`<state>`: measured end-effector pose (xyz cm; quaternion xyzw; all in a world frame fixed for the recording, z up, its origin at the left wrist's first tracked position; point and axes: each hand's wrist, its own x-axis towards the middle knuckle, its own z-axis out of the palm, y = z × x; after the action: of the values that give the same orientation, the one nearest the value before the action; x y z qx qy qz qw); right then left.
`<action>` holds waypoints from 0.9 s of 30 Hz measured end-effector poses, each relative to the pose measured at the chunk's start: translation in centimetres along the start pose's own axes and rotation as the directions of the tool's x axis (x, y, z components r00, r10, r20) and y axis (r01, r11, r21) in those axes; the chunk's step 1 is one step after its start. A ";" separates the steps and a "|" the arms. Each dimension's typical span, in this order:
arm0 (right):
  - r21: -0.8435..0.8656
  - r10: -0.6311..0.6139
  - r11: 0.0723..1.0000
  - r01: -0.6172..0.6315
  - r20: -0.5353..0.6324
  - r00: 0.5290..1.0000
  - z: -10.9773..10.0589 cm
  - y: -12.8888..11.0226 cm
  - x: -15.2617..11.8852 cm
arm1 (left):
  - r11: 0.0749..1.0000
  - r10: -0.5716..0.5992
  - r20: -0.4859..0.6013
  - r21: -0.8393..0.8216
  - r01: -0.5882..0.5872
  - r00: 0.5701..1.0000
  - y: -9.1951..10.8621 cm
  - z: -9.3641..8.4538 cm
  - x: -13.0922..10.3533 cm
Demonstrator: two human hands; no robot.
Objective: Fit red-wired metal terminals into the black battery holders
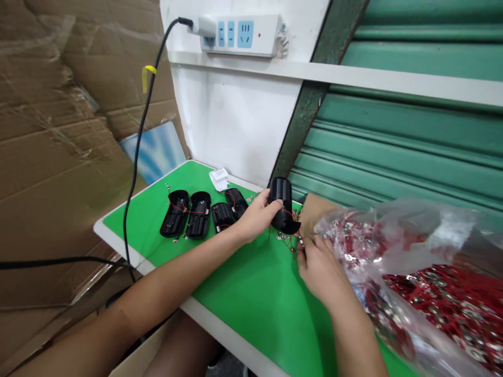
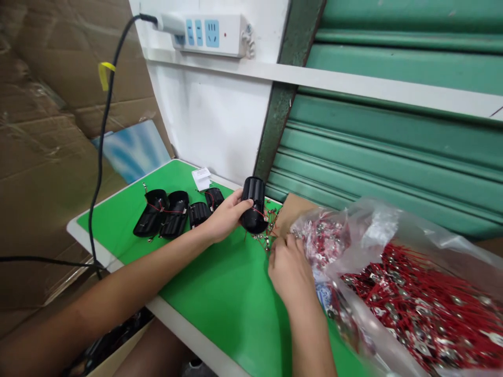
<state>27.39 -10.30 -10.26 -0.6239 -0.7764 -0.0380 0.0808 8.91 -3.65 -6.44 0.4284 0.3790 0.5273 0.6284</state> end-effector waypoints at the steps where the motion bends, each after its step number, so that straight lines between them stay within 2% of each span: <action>1: -0.022 -0.015 1.000 0.016 0.003 1.000 0.1 -0.1 -0.1 | 1.000 -0.005 -0.005 0.021 0.005 1.000 0.1 0.0 0.0; 4: -0.038 -0.019 0.999 0.017 -0.047 0.999 0.2 -0.1 -0.3 | 0.996 -0.070 0.018 0.048 0.070 0.997 0.5 0.0 -0.2; 6: -0.019 -0.005 1.000 0.002 -0.151 0.989 0.0 0.0 -0.3 | 0.989 -0.145 0.107 0.030 0.143 0.984 0.8 -0.1 -0.4; 8: 0.003 0.016 1.000 -0.016 -0.252 0.968 -0.4 0.3 -0.1 | 0.976 -0.217 0.233 0.021 0.218 0.948 0.8 -0.2 -0.7; 11: 0.014 0.004 1.000 0.000 -0.305 0.952 -1.1 0.8 0.3 | 0.939 -0.331 0.351 0.034 0.342 0.876 0.8 -0.3 -1.1; 14: 0.007 -0.021 1.000 0.024 -0.305 0.952 -1.5 1.1 0.5 | 0.890 -0.425 0.395 0.019 0.456 0.814 0.7 -0.3 -1.2; 18: 0.001 -0.018 1.000 0.019 -0.310 0.950 -1.9 1.2 0.5 | 0.859 -0.451 0.451 -0.015 0.512 0.770 0.7 -0.5 -1.0; 20: 0.043 0.012 0.999 0.002 -0.331 0.943 -2.2 1.0 0.5 | 0.845 -0.462 0.468 -0.024 0.534 0.753 0.8 -0.6 -1.0; 22: 0.158 0.076 0.987 -0.015 -0.389 0.918 -2.5 0.5 0.6 | 0.831 -0.470 0.479 -0.041 0.554 0.741 0.9 -0.7 -0.9; 24: 0.390 0.221 0.921 -0.026 -0.463 0.858 -2.7 0.1 0.8 | 0.825 -0.458 0.487 -0.078 0.559 0.744 1.0 -0.7 -0.9; 25: 0.534 0.325 0.845 -0.030 -0.469 0.821 -2.8 -0.2 0.9 | 0.824 -0.447 0.494 -0.098 0.558 0.746 1.0 -0.8 -0.8; 27: 0.792 0.515 0.609 -0.037 -0.359 0.778 -2.8 -0.5 1.2 | 0.821 -0.423 0.510 -0.135 0.555 0.749 1.1 -0.9 -0.8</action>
<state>26.86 -9.70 -7.27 -0.6115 -0.5495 0.1189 0.5568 7.62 -4.22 -5.72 0.3319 0.2419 0.2735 0.8698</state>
